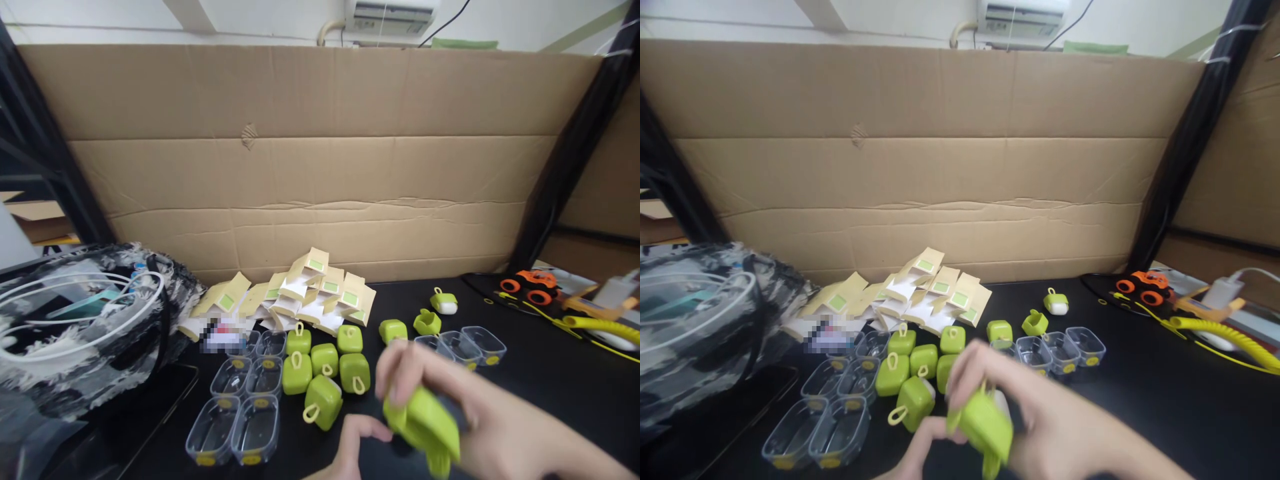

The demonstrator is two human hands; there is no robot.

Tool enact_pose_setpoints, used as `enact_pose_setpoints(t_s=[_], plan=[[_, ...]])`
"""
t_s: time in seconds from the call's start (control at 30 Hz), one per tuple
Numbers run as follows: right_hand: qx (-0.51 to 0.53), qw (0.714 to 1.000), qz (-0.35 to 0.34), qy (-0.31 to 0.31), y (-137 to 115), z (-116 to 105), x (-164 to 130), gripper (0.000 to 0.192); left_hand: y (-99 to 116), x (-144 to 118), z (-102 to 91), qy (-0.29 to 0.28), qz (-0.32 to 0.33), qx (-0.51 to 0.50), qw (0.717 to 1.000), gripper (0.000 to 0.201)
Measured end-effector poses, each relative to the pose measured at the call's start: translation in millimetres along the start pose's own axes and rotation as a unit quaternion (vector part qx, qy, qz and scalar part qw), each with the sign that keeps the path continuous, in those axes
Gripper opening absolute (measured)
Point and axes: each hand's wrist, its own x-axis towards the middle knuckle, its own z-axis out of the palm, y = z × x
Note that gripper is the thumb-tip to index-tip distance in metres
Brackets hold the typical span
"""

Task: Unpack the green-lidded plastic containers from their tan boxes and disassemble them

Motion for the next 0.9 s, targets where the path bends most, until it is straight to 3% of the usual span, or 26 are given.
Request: enact_pose_setpoints(t_s=[0.1, 0.17, 0.2, 0.3, 0.4, 0.47, 0.63, 0.7, 0.8, 0.83, 0.9], plan=[[-0.108, 0.975, 0.049, 0.186, 34, -37, 7, 0.040, 2, 0, 6.8, 0.009, 0.003, 0.148, 0.989, 0.030], [-0.170, 0.948, 0.107, 0.248, 58, -62, 17, 0.041, 10, 3, 9.1, 0.031, 0.060, 0.315, 0.947, 0.019], [-0.211, 0.934, 0.150, 0.247, 70, -72, 23, 0.043, 15, 6, 9.3, 0.049, 0.104, 0.397, 0.911, 0.018], [-0.362, 0.868, 0.315, 0.129, 94, -90, 37, 0.044, 27, 12, 8.1, 0.096, 0.211, 0.559, 0.796, 0.023], [-0.401, 0.833, 0.374, 0.068, 103, -95, 45, 0.036, 31, 14, 7.9, 0.120, 0.245, 0.603, 0.749, 0.040], [-0.409, 0.826, 0.385, 0.040, 103, -96, 46, 0.033, 29, 16, 9.7, 0.137, 0.271, 0.620, 0.723, 0.035], [-0.438, 0.845, 0.305, 0.033, 84, -81, 48, 0.047, 20, 20, 16.6, 0.194, 0.325, 0.685, 0.623, 0.024], [-0.432, 0.874, 0.220, 0.005, 71, -66, 51, 0.049, 21, 20, 18.1, 0.195, 0.328, 0.696, 0.609, 0.027], [-0.358, 0.925, 0.033, -0.122, 55, -40, 57, 0.057, 29, 18, 18.2, 0.164, 0.317, 0.714, 0.603, 0.023], [-0.346, 0.926, -0.011, -0.152, 53, -32, 58, 0.059, 31, 17, 17.7, 0.147, 0.310, 0.722, 0.601, 0.022], [-0.364, 0.916, -0.034, -0.165, 53, -21, 62, 0.058, 35, 15, 16.5, 0.118, 0.296, 0.735, 0.599, 0.023]])
